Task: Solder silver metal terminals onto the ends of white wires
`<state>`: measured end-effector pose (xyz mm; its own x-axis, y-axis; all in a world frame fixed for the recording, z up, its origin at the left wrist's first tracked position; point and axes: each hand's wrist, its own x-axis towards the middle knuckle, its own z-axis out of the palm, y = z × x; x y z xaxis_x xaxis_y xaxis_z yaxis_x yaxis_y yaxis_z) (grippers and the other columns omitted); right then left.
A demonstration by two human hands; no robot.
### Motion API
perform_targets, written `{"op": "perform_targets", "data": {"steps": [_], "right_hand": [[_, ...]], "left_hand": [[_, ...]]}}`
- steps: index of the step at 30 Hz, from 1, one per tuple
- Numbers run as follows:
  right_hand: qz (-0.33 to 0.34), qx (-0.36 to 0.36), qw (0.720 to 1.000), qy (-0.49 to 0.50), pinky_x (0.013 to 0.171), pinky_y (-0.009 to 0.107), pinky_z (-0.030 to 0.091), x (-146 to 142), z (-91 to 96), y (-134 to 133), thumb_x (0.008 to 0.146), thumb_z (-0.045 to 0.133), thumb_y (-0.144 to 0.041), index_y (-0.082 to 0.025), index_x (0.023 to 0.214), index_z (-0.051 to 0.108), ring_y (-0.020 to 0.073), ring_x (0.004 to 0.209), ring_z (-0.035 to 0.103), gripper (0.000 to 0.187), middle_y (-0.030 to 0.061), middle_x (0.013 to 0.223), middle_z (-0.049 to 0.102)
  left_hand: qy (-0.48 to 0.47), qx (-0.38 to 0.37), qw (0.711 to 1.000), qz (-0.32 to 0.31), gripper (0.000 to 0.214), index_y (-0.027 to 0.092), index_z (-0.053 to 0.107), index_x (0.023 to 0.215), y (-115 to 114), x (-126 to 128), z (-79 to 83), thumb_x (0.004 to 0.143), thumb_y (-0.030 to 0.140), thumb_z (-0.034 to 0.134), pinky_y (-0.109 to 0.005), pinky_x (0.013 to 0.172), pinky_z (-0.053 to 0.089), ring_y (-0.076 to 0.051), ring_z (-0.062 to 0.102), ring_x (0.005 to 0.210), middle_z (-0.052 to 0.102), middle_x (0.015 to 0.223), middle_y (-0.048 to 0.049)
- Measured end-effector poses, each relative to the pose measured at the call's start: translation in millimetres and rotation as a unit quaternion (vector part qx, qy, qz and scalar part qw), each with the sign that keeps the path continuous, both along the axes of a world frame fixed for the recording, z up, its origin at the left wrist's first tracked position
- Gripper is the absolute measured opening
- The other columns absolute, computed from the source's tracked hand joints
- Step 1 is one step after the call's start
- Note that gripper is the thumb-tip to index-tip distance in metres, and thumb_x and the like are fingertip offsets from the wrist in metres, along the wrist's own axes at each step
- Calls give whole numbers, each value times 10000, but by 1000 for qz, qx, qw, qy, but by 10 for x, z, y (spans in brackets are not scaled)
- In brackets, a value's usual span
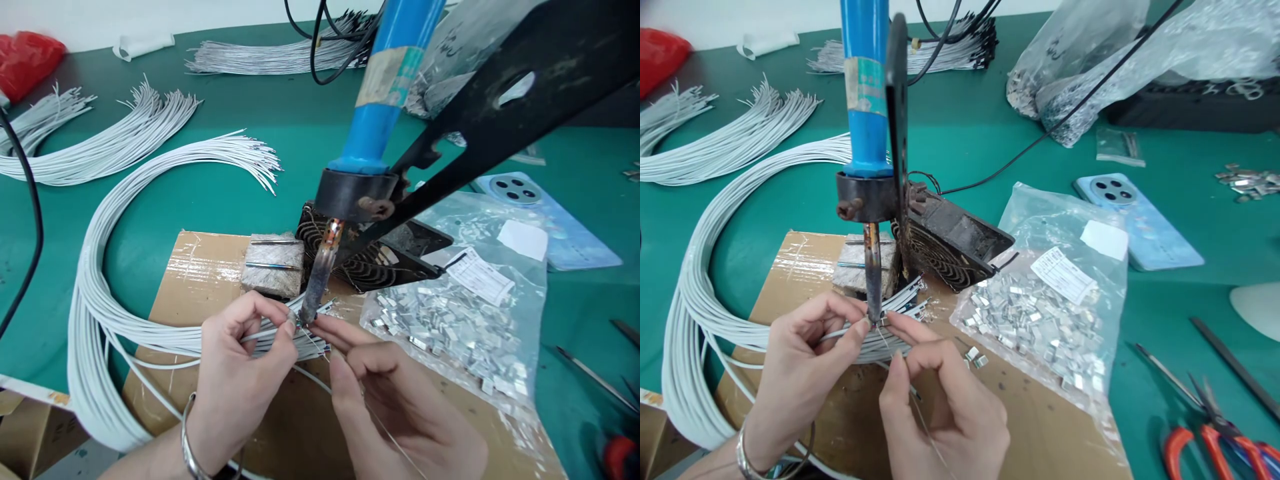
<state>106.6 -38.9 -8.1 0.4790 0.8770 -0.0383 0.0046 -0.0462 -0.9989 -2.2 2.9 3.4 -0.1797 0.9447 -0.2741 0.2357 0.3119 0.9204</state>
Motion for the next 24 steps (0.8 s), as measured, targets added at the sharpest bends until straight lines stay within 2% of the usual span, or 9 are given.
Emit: {"op": "perform_targets", "data": {"steps": [3,8,14,20,24], "right_hand": [[0,1,1000,-13,790,151,594,0,5,9,868,680,-132,-221,669,600,135,944,782,232,32,1005,819],[-5,4,1000,-24,777,139,588,2,16,16,861,686,-154,-236,658,590,126,946,781,239,-7,984,816],[2,15,999,-32,744,183,608,17,15,12,850,697,-136,-233,664,609,166,915,789,227,28,973,812],[-9,15,1000,-26,784,113,570,-1,29,14,849,689,-130,-244,667,605,102,938,770,230,-35,973,809],[-6,14,1000,-25,782,104,569,-9,36,14,835,677,-111,-248,667,602,95,920,770,230,-50,974,810]], "left_hand": [[-1,-1,1000,0,78,198,624,654,10,5,7,708,239,664,-255,499,349,-181,593,612,652,659,-20],[-2,4,1000,2,74,195,628,652,0,4,33,703,228,670,-255,492,345,-168,591,610,712,759,-46],[-4,14,1000,6,73,198,630,644,5,13,53,703,211,671,-249,490,348,-161,597,615,712,731,-34],[-6,13,1000,6,76,195,632,647,14,11,54,705,215,677,-247,489,356,-161,600,619,714,754,-41],[-9,15,1000,4,81,194,631,650,15,7,55,709,217,681,-246,501,375,-175,622,656,716,763,-47]]}}
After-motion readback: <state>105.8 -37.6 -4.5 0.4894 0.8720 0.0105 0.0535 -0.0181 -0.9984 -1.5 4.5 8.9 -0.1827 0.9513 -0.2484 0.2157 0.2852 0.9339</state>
